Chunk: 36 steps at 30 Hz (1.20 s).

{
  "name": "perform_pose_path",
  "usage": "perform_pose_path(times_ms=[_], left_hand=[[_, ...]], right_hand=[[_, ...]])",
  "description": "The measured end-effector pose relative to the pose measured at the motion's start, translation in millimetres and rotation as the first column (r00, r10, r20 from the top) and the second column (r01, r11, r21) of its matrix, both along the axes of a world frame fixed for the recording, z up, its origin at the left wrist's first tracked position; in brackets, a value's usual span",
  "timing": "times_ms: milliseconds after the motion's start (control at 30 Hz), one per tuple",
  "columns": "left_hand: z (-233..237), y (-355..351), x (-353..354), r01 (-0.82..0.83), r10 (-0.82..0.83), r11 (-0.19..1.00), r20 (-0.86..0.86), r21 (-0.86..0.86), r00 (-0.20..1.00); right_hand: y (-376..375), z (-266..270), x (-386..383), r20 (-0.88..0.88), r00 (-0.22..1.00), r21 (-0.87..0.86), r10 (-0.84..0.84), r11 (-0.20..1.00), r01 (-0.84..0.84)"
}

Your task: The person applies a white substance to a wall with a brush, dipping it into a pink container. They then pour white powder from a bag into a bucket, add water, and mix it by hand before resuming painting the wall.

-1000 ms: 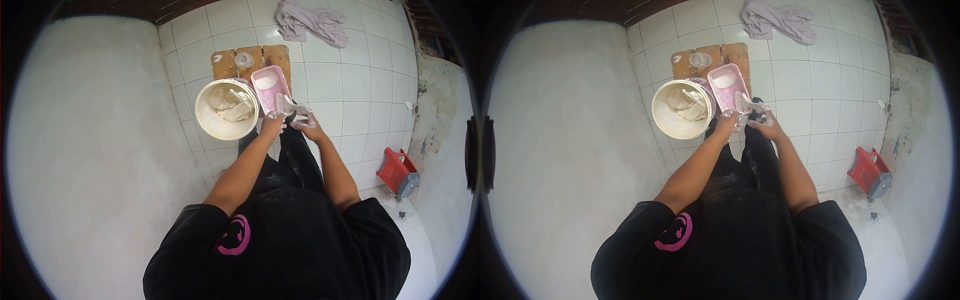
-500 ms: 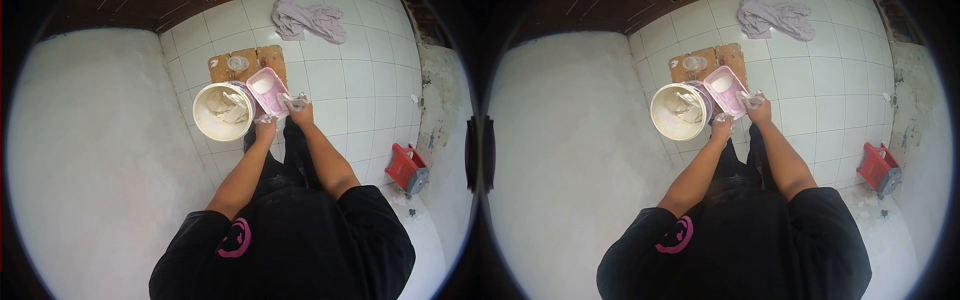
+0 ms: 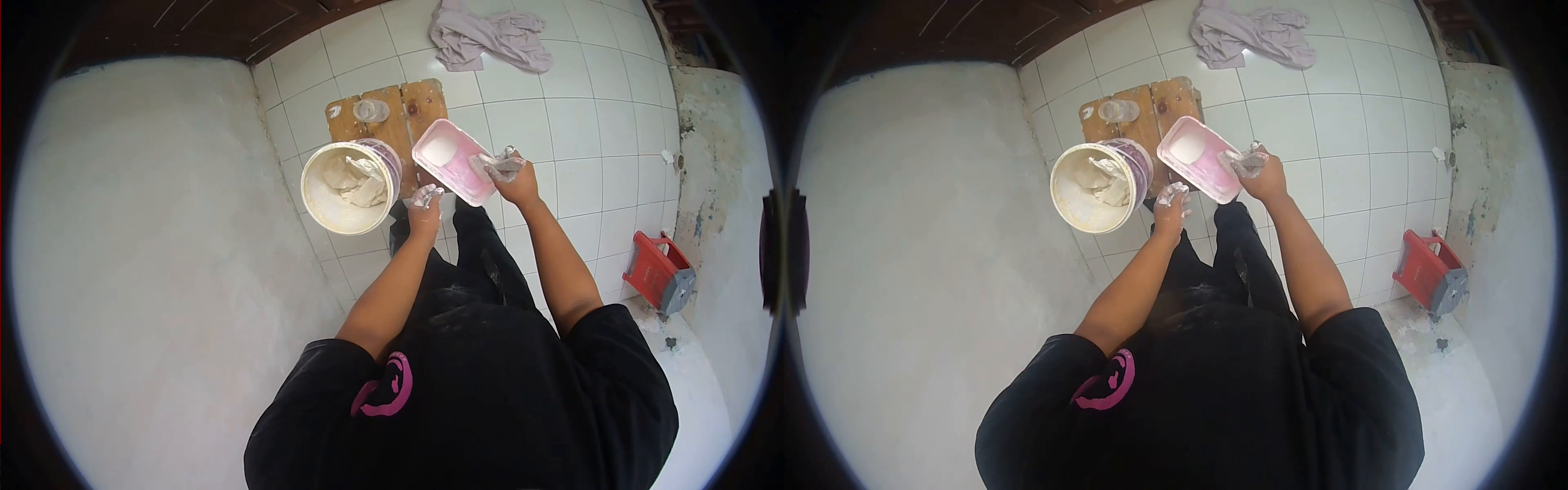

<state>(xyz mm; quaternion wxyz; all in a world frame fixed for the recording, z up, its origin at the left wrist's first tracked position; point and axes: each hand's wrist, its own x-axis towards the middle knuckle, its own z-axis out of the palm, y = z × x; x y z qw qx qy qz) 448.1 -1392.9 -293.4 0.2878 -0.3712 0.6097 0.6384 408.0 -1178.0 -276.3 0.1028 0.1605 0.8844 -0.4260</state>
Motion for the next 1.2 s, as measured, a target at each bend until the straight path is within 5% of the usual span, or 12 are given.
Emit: perform_pose_path(times_ms=[233, 467, 733, 800, 1000, 1200], left_hand=[[10, 26, -28, -0.116, 0.157, 0.961, -0.151, 0.251, 0.976], [73, 77, -71, 0.225, -0.147, 0.813, -0.184, 0.537, 0.972], [124, 113, -69, 0.357, -0.224, 0.728, -0.290, 0.585, 0.931], [125, 119, -67, 0.373, -0.229, 0.714, -0.306, 0.593, 0.924], [122, 137, -41, 0.341, -0.135, 0.677, -0.345, 0.652, 0.929], [147, 182, -22, 0.416, -0.237, 0.613, -0.347, 0.672, 0.908]], right_hand=[[61, 108, -16, 0.197, 0.959, 0.188, 0.203, 0.952, -0.240], [119, 207, 0, 0.177, 0.946, 0.199, 0.271, 0.931, -0.304], [127, 267, 59, 0.039, 0.999, 0.283, -0.008, 0.959, -0.003], [121, 259, 80, -0.318, 0.946, 0.478, 0.071, 0.873, 0.095], [104, 264, 126, -0.322, 0.942, 0.472, -0.098, 0.846, 0.250], [132, 273, 156, -0.251, 0.950, 0.485, -0.186, 0.825, 0.290]])
